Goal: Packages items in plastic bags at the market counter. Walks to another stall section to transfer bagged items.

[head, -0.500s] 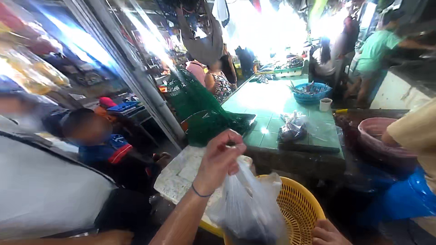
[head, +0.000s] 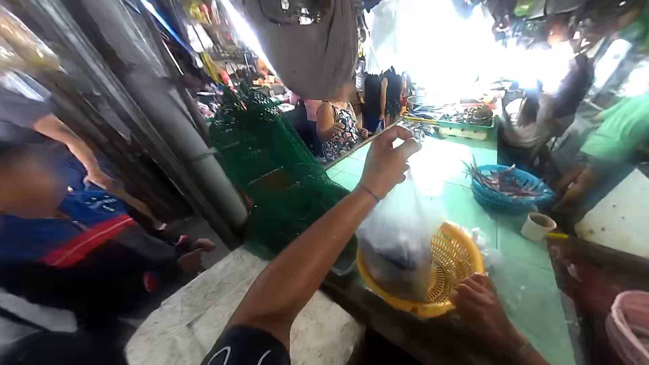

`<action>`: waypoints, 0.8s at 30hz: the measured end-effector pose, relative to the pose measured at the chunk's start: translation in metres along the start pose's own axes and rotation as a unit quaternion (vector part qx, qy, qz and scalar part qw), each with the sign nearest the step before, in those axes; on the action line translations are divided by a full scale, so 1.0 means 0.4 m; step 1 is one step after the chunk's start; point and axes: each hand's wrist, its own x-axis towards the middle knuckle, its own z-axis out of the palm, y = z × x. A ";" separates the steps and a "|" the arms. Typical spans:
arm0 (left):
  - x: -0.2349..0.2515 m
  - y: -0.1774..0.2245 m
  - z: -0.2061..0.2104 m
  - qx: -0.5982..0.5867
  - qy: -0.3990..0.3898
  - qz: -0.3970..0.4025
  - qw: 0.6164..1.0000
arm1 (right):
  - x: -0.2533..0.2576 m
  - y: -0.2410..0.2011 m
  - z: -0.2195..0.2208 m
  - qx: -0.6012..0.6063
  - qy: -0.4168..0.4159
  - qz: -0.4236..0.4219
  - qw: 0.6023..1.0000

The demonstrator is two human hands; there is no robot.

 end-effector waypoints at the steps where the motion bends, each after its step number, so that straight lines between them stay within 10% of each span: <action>1: 0.068 -0.032 -0.002 0.024 0.003 -0.003 1.000 | 0.029 0.069 0.026 -0.011 -0.003 0.003 1.000; 10: 0.606 -0.342 -0.071 0.408 -0.106 -0.046 0.906 | 0.236 0.556 0.362 -0.048 -0.138 0.155 0.977; 15: 0.643 -0.556 -0.040 0.391 -0.158 -0.057 0.905 | 0.288 0.679 0.560 -0.044 -0.215 0.248 0.943; 24: 0.739 -0.599 -0.084 0.459 -0.170 -0.008 0.872 | 0.322 0.719 0.637 0.002 -0.203 0.251 0.946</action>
